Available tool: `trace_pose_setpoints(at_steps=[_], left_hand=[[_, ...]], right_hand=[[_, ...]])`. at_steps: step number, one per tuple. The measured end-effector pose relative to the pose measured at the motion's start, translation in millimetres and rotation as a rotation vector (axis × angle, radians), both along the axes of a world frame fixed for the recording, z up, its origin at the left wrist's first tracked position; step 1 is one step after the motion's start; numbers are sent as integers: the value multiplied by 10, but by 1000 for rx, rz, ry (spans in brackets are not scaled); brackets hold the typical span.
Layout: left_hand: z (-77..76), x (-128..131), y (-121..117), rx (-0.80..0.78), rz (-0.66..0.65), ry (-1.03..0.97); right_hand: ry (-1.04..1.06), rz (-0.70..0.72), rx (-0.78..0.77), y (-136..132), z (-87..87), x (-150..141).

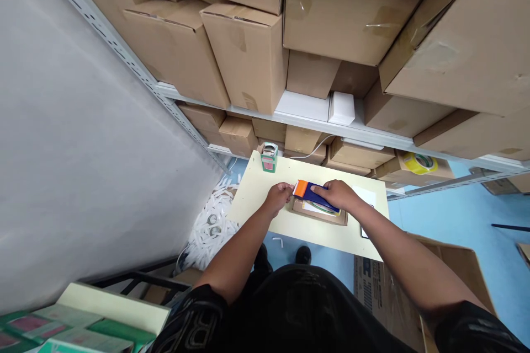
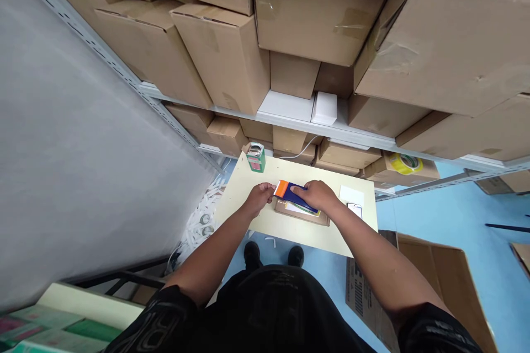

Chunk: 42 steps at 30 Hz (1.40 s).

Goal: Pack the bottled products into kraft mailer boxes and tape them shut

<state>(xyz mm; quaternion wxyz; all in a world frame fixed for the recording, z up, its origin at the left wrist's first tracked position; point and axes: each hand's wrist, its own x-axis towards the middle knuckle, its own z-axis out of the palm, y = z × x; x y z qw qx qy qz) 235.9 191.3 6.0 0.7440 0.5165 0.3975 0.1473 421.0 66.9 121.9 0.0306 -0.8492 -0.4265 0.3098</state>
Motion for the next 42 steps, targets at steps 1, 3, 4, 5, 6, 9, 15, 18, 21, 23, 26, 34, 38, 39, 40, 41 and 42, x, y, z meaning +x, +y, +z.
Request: trace_pose_setpoints(at_steps=[1, 3, 4, 5, 6, 9, 15, 18, 21, 23, 26, 34, 38, 39, 40, 41, 42], left_hand=[[2, -7, -2, 5, 3, 1], [-9, -20, 0, 4, 15, 1], [-21, -27, 4, -2, 25, 3], [-39, -34, 9, -7, 34, 7], [-61, -41, 13, -11, 42, 14], [-136, -41, 13, -5, 52, 30], [-278, -11, 68, 31, 72, 35], [-358, -59, 148, 64, 120, 79], [-447, -101, 177, 123, 92, 138], [-503, -100, 147, 181, 67, 195], [-569, -50, 46, 244, 50, 253], [-630, 120, -171, 370, -102, 397], [-509, 6, -120, 474, -157, 401], [-450, -28, -102, 569, -194, 344], [-385, -55, -88, 693, -258, 267], [-319, -70, -78, 828, -347, 185], [-259, -71, -73, 957, -453, 117]], right_hand=[[2, -2, -3, -3, 6, -1], [5, -7, -13, -9, 13, 5], [4, -8, -21, -12, 15, 13], [0, -11, -32, -15, 15, 21], [-3, -12, -43, -17, 15, 29], [-9, -8, -68, -20, 20, 46], [-76, -2, -109, -43, 113, 125], [-101, -11, -134, -89, 146, 212], [-98, -12, -154, -129, 111, 259], [-99, -6, -170, -136, 59, 256], [-107, 8, -184, -122, -10, 224], [-145, 7, -220, -82, -25, 186], [-148, 5, -224, -96, -21, 206], [-142, 1, -218, -101, -22, 211], [-138, -3, -213, -105, -23, 216], [-134, -6, -211, -108, -24, 218], [-131, -6, -210, -108, -25, 219]])
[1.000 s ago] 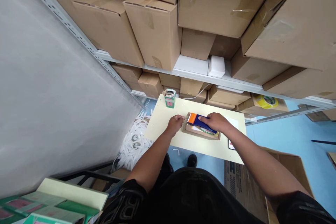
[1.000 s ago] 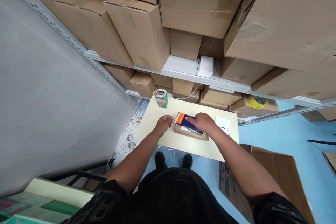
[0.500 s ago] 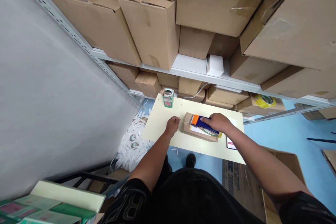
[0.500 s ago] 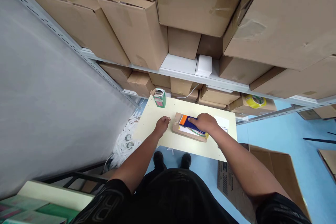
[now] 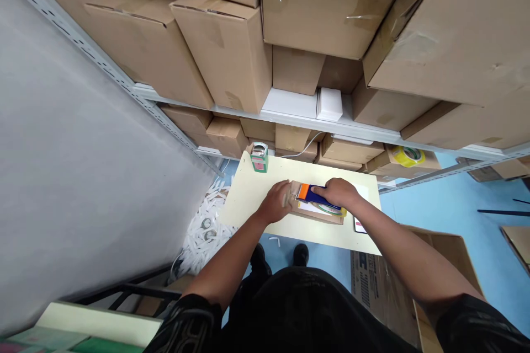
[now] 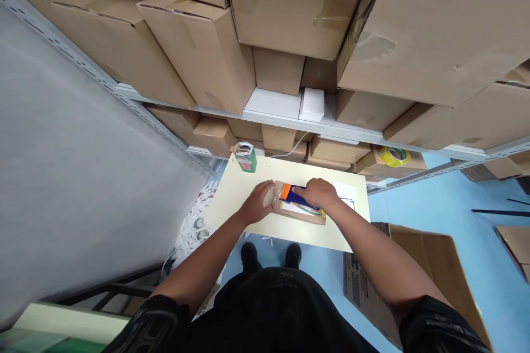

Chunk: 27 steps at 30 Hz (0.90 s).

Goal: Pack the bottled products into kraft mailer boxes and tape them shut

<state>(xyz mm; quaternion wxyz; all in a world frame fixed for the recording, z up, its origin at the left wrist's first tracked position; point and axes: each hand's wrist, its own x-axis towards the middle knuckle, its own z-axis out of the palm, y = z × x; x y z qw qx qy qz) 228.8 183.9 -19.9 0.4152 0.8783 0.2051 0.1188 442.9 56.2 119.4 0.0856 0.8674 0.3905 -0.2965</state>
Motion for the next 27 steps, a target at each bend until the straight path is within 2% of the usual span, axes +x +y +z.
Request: trace_pose_setpoints(at_steps=[2, 3, 5, 9, 14, 19, 23, 27], left_hand=[[87, 34, -8, 164, -207, 27], [109, 63, -18, 219, -258, 71], [116, 122, -41, 314, -282, 149], [91, 180, -62, 465, -235, 191], [123, 192, -60, 507, -235, 224], [124, 210, -76, 508, -242, 238], [138, 217, -72, 504, -242, 258], [169, 228, -58, 509, -238, 267]], right_hand=[[4, 0, -2, 7, -2, -5], [5, 0, -3, 13, 0, -9], [3, 3, -6, 31, 10, -14], [7, 4, -15, 59, 61, 14], [22, -4, -5, 7, 109, 88], [61, -25, 30, -139, 74, 195], [46, -36, 36, -339, 71, 388], [40, -69, 60, -666, 96, 672]])
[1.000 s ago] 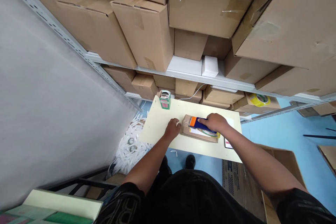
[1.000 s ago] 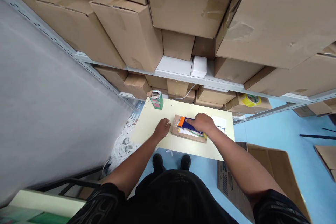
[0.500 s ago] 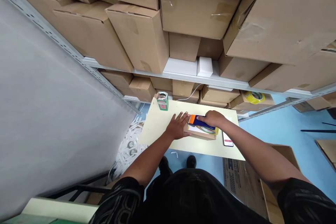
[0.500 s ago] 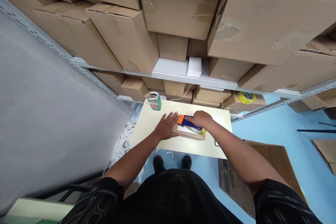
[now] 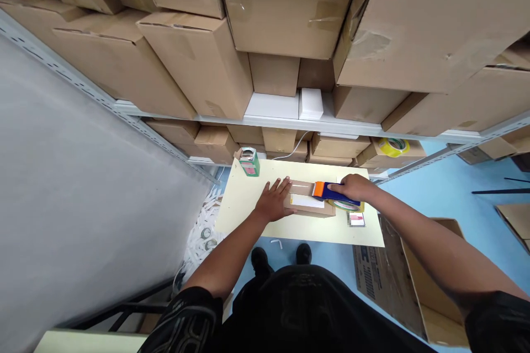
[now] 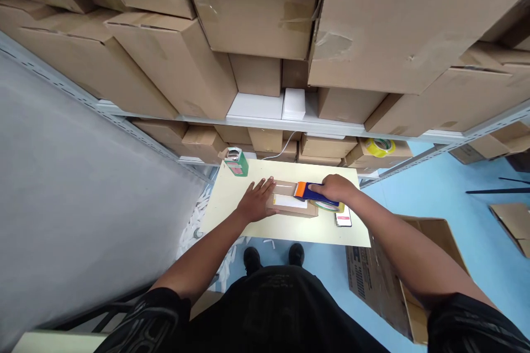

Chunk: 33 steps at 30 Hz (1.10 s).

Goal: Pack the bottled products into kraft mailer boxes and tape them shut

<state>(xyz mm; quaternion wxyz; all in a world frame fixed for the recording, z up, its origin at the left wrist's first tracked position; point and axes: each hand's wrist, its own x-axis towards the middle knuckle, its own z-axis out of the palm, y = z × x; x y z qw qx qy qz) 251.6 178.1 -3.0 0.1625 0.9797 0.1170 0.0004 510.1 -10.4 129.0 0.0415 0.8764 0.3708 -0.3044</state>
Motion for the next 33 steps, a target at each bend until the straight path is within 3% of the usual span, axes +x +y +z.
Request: trace_pose_setpoints(at_steps=[9, 14, 17, 20, 24, 28, 33], left_hand=[[-9, 98, 48, 5, -17, 14], [-197, -14, 64, -30, -29, 136], [-335, -45, 0, -143, -19, 134], [-374, 88, -91, -221, -37, 34], [-258, 345, -147, -254, -39, -105], [-123, 457, -118, -198, -96, -132], [-119, 480, -41, -172, -221, -81]], right_hand=[[86, -108, -2, -1067, -44, 640], [-1, -72, -22, -1414, -167, 844], [-81, -11, -33, -1472, -345, 833], [-76, -20, -39, -1481, -551, 774], [-76, -3, -80, -1464, -746, 725], [-47, -6, -90, -1392, -833, 694], [39, -75, -63, -1224, -916, 643]])
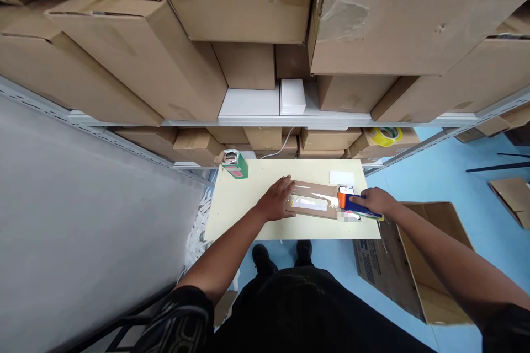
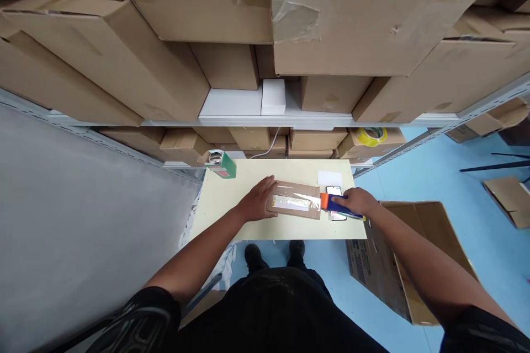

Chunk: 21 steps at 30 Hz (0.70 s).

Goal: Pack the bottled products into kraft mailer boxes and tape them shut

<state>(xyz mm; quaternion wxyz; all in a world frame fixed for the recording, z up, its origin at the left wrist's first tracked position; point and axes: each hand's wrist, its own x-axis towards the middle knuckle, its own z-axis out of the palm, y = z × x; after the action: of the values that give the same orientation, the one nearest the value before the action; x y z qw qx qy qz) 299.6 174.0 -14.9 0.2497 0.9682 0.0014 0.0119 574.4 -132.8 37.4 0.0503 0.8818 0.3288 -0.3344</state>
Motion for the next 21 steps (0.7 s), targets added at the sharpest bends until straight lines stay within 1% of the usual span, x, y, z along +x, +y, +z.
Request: trace_pose_setpoints(at_steps=[3, 5, 8, 11, 13, 14, 17, 21], left_hand=[[-31, -34, 51, -4, -16, -12], [-37, -79, 89, 6, -1, -12], [-26, -157, 148, 33, 32, 8], [-10, -209, 186, 55, 31, 14], [-2, -220, 195, 67, 21, 10], [1, -220, 196, 72, 19, 7], [9, -217, 192, 85, 15, -1], [10, -228, 177, 88, 13, 10]], right_hand=[[78, -59, -2, 42, -28, 12], [96, -78, -14, -1, 0, 53], [99, -140, -30, -151, 129, 146], [102, -201, -29, -275, 290, 215], [76, -168, -35, -276, 346, 218], [55, -136, -44, -247, 346, 207], [1, -53, -76, -65, 234, 144], [29, 11, -88, 276, -48, 54]])
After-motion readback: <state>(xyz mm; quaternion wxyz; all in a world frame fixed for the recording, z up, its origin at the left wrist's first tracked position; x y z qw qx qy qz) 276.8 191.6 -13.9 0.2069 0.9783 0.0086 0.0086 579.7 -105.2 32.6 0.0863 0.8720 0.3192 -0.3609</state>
